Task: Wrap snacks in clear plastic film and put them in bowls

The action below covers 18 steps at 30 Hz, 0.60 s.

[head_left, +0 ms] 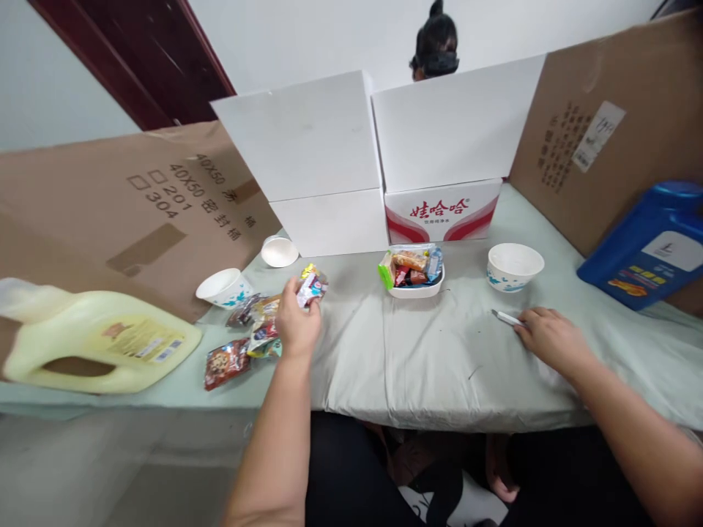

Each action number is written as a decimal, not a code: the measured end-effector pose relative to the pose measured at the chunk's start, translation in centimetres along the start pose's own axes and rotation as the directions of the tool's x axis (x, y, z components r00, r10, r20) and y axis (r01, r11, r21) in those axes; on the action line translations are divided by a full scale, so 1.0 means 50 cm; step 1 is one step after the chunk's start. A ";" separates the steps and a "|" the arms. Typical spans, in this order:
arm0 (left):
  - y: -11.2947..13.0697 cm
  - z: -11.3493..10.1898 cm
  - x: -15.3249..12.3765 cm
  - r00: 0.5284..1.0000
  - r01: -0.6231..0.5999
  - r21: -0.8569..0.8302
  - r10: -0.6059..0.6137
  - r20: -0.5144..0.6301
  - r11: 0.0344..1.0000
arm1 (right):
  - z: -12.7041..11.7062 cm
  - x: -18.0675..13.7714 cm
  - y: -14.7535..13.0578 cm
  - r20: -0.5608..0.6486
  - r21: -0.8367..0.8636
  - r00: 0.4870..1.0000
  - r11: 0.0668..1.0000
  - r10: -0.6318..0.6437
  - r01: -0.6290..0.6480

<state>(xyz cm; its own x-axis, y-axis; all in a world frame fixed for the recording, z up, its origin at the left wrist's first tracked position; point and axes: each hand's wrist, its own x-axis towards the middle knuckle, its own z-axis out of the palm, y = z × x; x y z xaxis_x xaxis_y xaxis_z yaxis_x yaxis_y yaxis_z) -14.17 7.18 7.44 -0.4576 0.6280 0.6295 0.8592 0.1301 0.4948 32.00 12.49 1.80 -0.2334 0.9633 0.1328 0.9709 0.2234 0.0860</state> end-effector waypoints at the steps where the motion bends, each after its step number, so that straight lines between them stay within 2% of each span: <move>1: 0.029 -0.010 -0.017 0.993 -0.108 -0.043 0.110 0.052 0.993 | -0.002 0.000 -0.007 -0.011 -0.004 1.000 1.000 -0.006 0.006; 2: 0.059 -0.019 -0.038 0.965 -0.221 -0.117 0.234 0.119 0.968 | -0.005 0.000 -0.013 -0.022 -0.005 1.000 1.000 -0.008 0.008; 3: 0.088 -0.025 -0.062 0.905 -0.338 -0.239 0.384 0.183 0.910 | -0.007 0.000 -0.020 -0.032 0.000 0.999 1.000 -0.007 0.007; 5: 0.138 -0.023 -0.111 0.676 -0.497 -0.530 0.690 0.259 0.687 | -0.012 0.000 -0.033 -0.054 0.035 0.999 0.999 -0.006 0.008; 6: 0.158 -0.012 -0.135 0.588 -0.534 -0.614 0.777 0.224 0.582 | -0.014 0.000 -0.039 -0.064 0.065 0.998 0.998 -0.012 0.016; 8: 0.185 0.023 -0.172 0.478 -0.608 -0.635 0.858 0.187 0.477 | -0.016 -0.001 -0.050 -0.089 0.138 0.995 0.989 -0.041 0.053; 10: 0.193 0.064 -0.193 0.403 -0.646 -0.596 0.876 0.265 0.477 | -0.015 -0.003 -0.059 -0.132 0.204 0.987 0.972 -0.088 0.114; 12: 0.188 0.095 -0.196 0.361 -0.622 -0.596 0.861 0.359 0.509 | -0.015 -0.008 -0.069 -0.214 0.263 0.965 0.942 -0.152 0.207; 14: 0.179 0.107 -0.190 0.362 -0.577 -0.618 0.846 0.391 0.533 | -0.020 -0.016 -0.083 -0.323 0.303 0.912 0.885 -0.253 0.353; 16: 0.175 0.103 -0.182 0.403 -0.551 -0.631 0.836 0.373 0.546 | -0.032 -0.027 -0.103 -0.415 0.294 0.826 0.803 -0.380 0.518; 18: 0.175 0.093 -0.178 0.459 -0.532 -0.640 0.824 0.332 0.554 | -0.044 -0.035 -0.121 -0.452 0.239 0.738 0.729 -0.501 0.641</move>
<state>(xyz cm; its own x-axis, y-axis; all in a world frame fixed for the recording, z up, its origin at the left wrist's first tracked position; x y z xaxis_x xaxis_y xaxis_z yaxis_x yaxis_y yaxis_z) -1.50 6.30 3.39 0.5738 0.6503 0.4979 0.5734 -0.7530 0.3227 26.40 9.12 3.20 -0.6825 0.5321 0.5011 0.5714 0.8159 -0.0881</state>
